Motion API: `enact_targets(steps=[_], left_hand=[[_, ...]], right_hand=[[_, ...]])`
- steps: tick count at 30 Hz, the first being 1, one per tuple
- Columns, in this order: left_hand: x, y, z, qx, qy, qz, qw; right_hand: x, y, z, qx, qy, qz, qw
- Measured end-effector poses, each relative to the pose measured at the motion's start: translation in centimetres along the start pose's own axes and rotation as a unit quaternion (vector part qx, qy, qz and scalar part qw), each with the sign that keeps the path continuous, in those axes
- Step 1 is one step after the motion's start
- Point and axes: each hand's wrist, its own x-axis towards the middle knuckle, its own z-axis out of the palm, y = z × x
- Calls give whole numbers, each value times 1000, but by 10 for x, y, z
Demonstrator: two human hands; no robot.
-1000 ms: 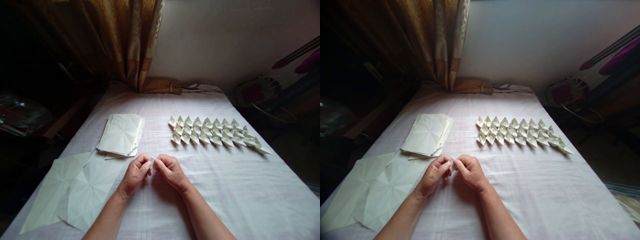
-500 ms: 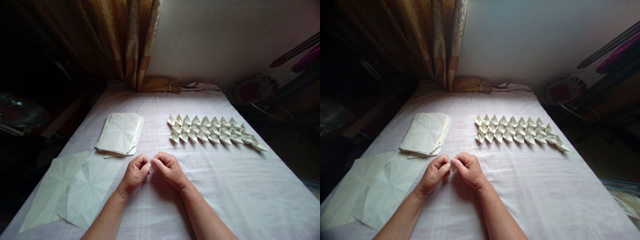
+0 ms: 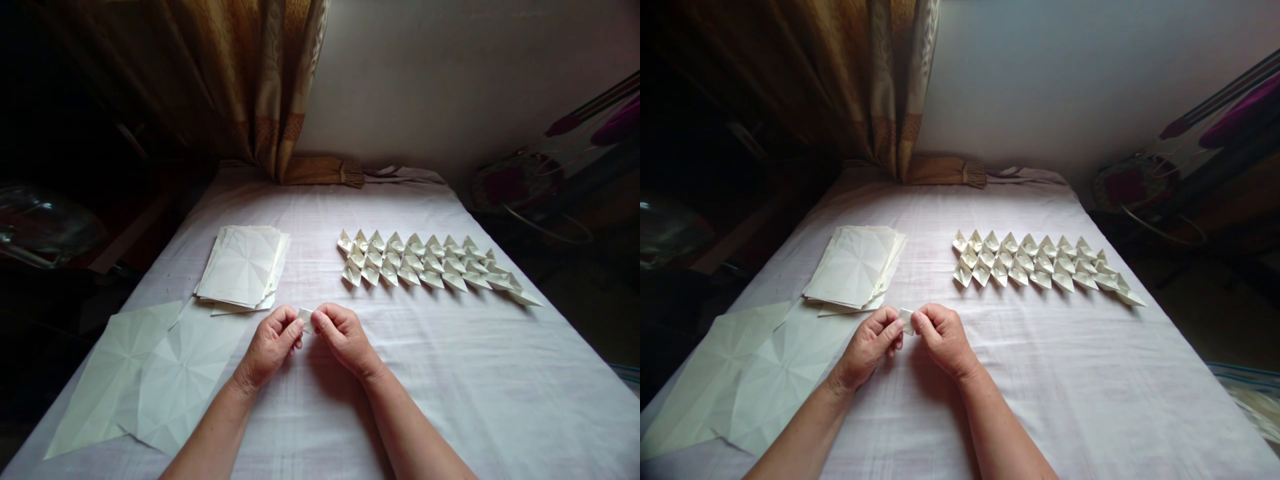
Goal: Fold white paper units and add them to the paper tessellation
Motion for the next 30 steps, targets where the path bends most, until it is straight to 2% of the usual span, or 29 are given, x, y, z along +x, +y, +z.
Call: enact_targets(steps=[5, 8, 12, 16, 22, 30], left_hand=[[0, -1, 3, -25, 43, 5, 999], [1, -2, 5, -27, 49, 5, 998], [1, 0, 3, -18, 28, -10, 999], [0, 1, -2, 8, -16, -15, 1000], [0, 0, -4, -3, -41, -10, 999], [1, 5, -6, 42, -94, -11, 995]], right_hand=[[0, 2, 1, 8, -37, 5, 999], [-1, 1, 1, -11, -66, 7, 998], [-2, -3, -1, 6, -89, -12, 996], [-2, -6, -3, 48, -130, -4, 990], [0, -6, -5, 40, -105, 39, 993], [-1, -1, -4, -45, -49, 9, 998]])
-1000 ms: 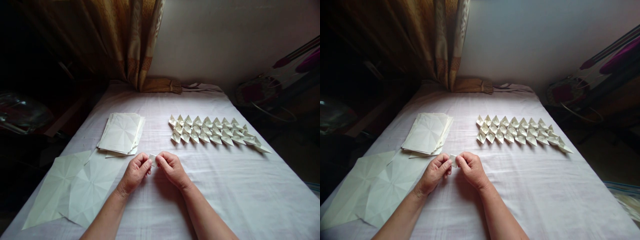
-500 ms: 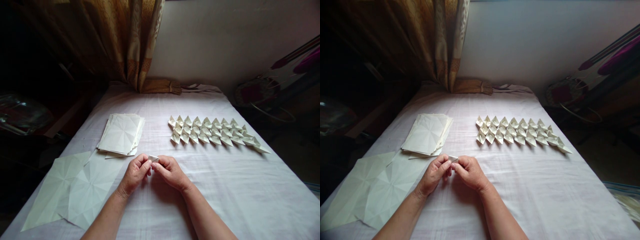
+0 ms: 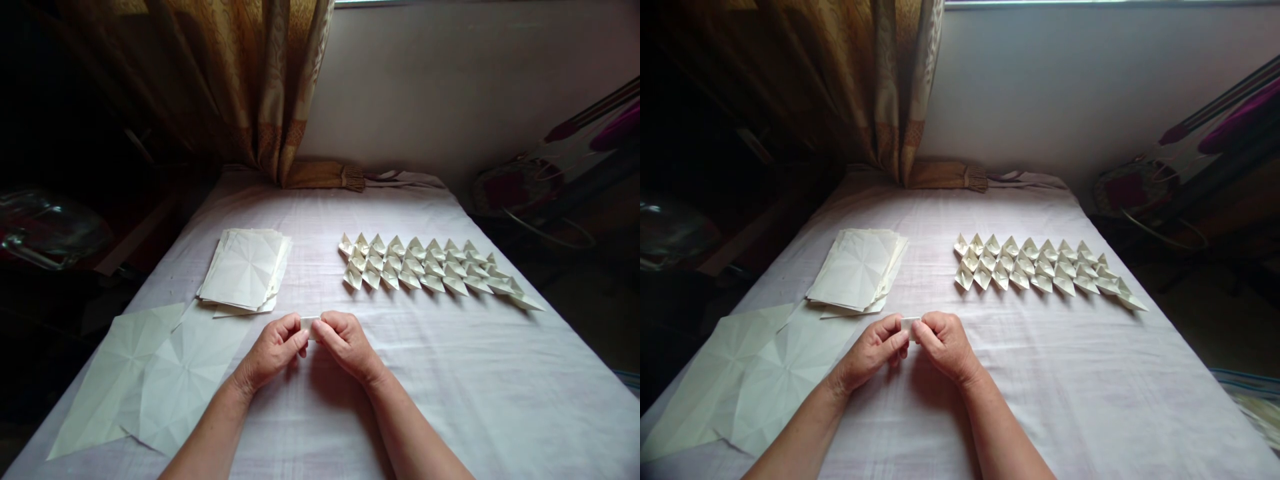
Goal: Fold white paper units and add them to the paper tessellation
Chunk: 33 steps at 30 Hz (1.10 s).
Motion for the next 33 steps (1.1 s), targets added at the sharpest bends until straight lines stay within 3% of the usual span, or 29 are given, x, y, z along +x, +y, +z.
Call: enact_targets(steps=[8, 11, 16, 19, 26, 33], left_hand=[[2, -7, 5, -11, 74, 11, 997], [3, -6, 5, -21, 67, 1, 998], [2, -5, 2, -8, 33, -1, 999], [2, -6, 3, -13, 50, -2, 999], [1, -1, 7, 4, 34, -3, 999], [0, -1, 12, 64, 87, 6, 994]], right_hand=[[0, 1, 0, -9, -22, -25, 999], [0, 1, -1, 1, -17, -21, 1000], [1, 1, -5, 20, -59, -18, 998], [1, 2, -6, 23, -81, -4, 996], [3, 6, -1, 71, 49, 24, 996], [4, 7, 1, 54, 36, 20, 998]])
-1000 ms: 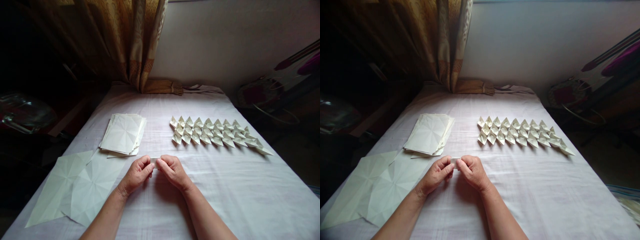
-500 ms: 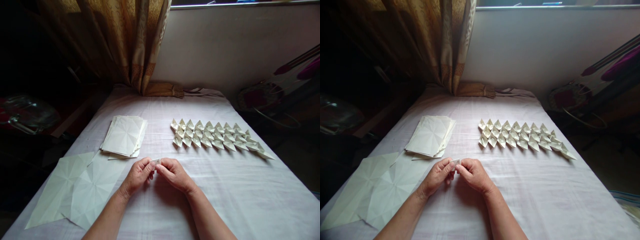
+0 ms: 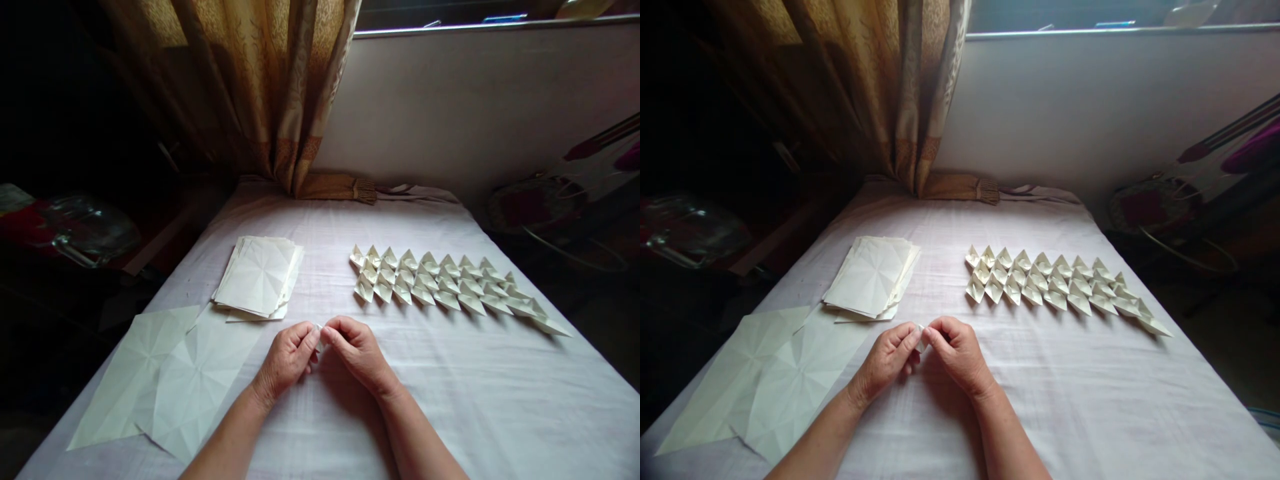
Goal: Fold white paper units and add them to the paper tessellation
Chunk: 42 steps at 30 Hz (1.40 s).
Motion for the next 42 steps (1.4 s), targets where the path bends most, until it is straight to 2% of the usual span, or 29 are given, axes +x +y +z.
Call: enact_targets(steps=[8, 19, 33, 42], left_hand=[[4, -11, 5, -68, 57, 0, 996], [5, -11, 2, -125, 73, -12, 989], [6, -7, 1, -114, 59, -17, 992], [7, -5, 2, -126, 85, 2, 988]], right_hand=[[0, 6, 2, -14, 9, 0, 1000], [2, 3, 0, 2, -9, 5, 1000], [3, 1, 1, 4, -14, 16, 1000], [1, 0, 0, 22, -32, 20, 999]])
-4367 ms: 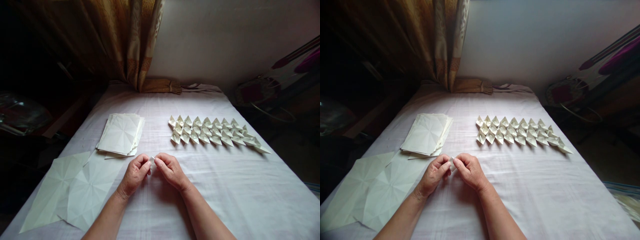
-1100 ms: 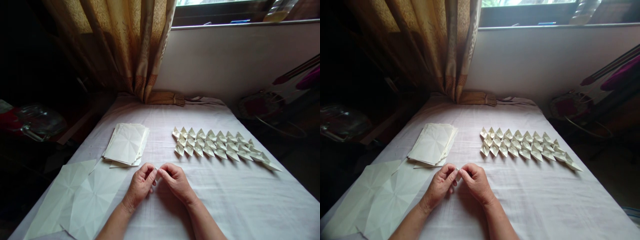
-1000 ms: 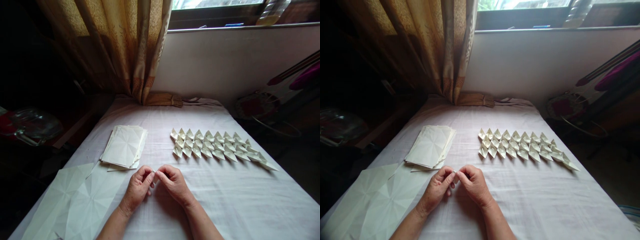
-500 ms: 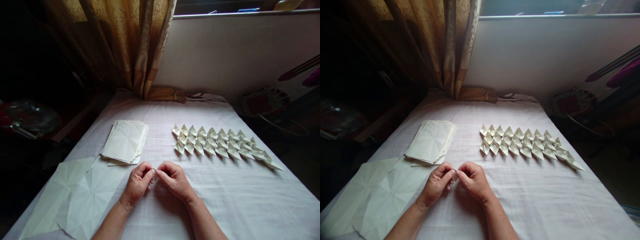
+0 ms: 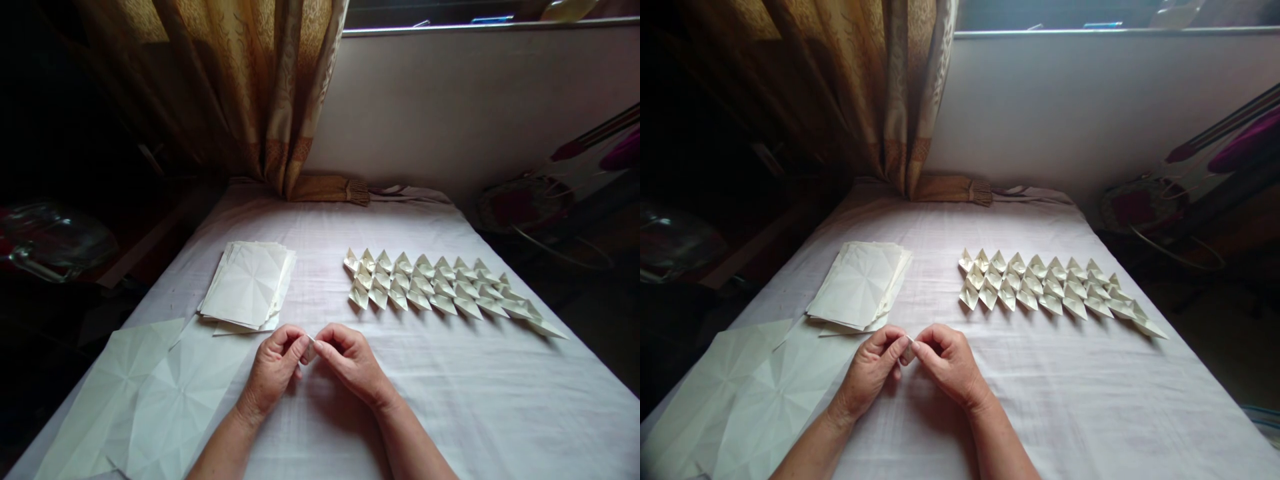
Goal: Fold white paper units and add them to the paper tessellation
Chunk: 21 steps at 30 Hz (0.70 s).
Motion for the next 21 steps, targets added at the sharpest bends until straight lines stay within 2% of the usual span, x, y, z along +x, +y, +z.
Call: enact_targets(steps=[12, 21], left_hand=[[0, -2, 2, -19, 13, -5, 1000], [0, -2, -1, 8, 0, 17, 1000]], right_hand=[[0, 6, 4, -25, 36, -8, 999], [-2, -4, 1, -93, 2, -61, 994]])
